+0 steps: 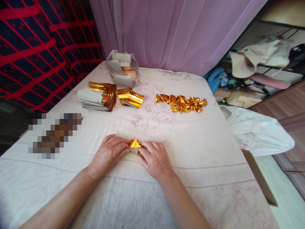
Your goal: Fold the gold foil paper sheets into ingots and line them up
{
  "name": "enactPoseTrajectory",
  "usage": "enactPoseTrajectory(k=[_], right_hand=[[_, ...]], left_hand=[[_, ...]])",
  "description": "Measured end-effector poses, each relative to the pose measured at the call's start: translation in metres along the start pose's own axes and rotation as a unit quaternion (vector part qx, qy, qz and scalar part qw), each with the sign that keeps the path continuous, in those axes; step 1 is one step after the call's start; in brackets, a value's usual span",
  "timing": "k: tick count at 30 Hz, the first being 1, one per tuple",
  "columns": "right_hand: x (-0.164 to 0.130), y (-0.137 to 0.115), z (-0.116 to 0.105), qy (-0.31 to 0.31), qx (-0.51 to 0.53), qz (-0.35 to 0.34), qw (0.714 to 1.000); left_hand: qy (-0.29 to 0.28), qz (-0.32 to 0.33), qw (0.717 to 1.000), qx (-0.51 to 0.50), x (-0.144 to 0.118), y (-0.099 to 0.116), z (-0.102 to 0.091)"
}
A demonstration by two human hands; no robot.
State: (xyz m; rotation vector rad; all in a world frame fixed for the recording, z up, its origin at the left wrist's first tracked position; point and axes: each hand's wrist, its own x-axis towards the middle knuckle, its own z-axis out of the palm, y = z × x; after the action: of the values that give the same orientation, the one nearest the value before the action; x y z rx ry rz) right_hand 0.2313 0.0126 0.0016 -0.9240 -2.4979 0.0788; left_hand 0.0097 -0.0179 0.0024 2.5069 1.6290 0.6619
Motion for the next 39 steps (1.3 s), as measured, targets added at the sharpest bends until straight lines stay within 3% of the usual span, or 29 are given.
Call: enactPoseTrajectory(k=[6,12,21,27,34,39], right_hand=[[0.001,-0.004,0.003,0.038,-0.016,-0.015,0.999],[-0.001,-0.005,0.007,0.058,0.019,-0.024,0.998],[0.001,-0.004,0.007,0.045,0.073,0.016,0.996],[0.003,-0.003,0.008,0.054,0.115,0.045,0.991],[0.004,-0.001,0.014,0.056,0.114,0.093,0.988],[0.007,-0.002,0.016,0.037,0.114,0.129,0.984]], left_hand=[[-0.017,-0.015,1.0,-0.014,0.001,-0.001,-0.002],[-0.064,0.019,0.995,-0.069,-0.001,-0.008,-0.011],[0.007,0.042,0.998,-0.044,0.0,-0.002,-0.01],[-0.002,0.015,0.999,-0.039,0.0,0.0,-0.007],[-0.006,-0.061,0.994,-0.094,0.001,0.001,-0.001],[0.0,-0.069,0.992,-0.109,0.002,0.002,0.0]])
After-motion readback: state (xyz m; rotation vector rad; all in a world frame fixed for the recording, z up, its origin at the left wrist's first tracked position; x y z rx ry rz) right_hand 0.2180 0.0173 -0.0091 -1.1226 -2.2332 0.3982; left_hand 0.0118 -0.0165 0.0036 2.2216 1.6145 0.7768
